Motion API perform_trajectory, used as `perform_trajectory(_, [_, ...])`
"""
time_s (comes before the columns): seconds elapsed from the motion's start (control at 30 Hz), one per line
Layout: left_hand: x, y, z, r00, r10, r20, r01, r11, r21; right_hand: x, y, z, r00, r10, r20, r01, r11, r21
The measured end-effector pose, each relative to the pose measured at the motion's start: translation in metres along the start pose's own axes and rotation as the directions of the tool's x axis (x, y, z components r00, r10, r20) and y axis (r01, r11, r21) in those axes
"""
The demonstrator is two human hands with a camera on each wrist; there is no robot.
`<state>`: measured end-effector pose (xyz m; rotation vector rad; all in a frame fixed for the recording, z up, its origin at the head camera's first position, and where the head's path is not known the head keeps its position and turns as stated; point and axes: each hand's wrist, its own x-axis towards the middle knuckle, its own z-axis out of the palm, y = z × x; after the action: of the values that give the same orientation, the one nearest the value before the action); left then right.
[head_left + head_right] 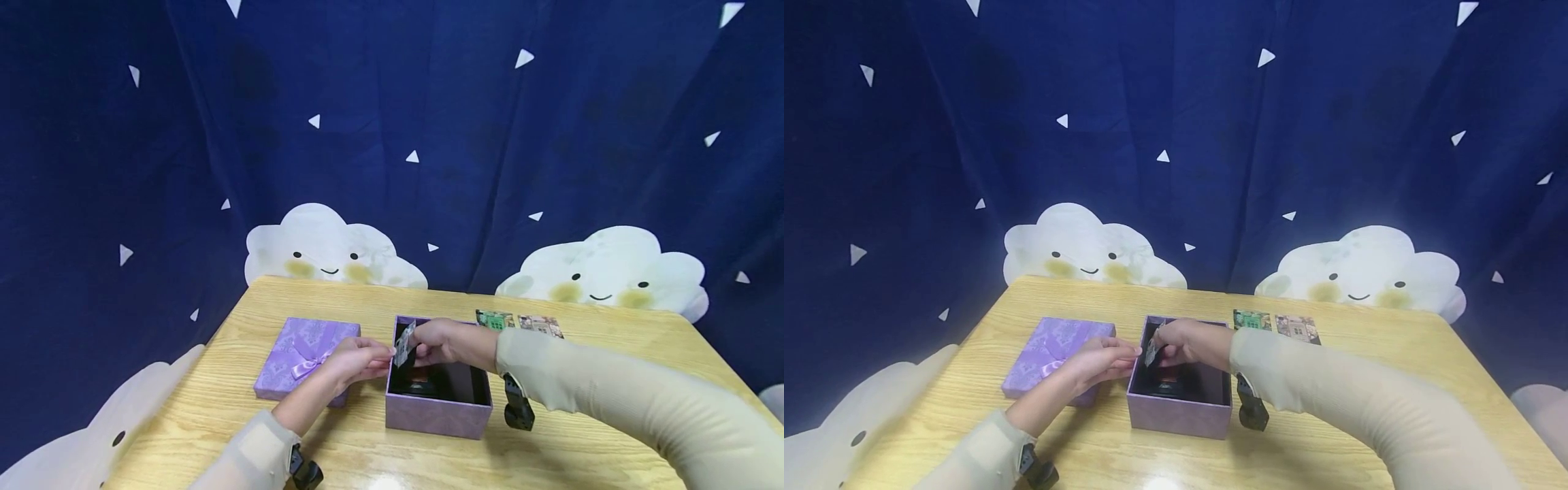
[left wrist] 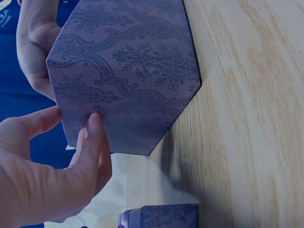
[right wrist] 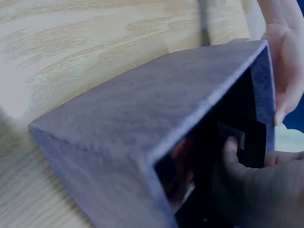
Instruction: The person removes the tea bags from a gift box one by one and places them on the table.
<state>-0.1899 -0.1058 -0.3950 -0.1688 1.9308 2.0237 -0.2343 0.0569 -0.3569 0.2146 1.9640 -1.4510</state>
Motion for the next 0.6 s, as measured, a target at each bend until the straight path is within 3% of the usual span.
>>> perform_trajectory(0.27, [0.0,0.0,-0.002,1.0,0.004,0.008,-0.004,1.0,0.002,-0.015,-0.003,-0.009,1.0,-0.028,-0.014,0.027,0.999,-0.038])
perform_trajectory(0.6, [0.002,-0.002,-0.001,1.0,0.006,0.016,-0.006,1.0,0.007,-0.032,0.005,-0.017,0.997,-0.037,-0.069,0.039,0.999,0.021])
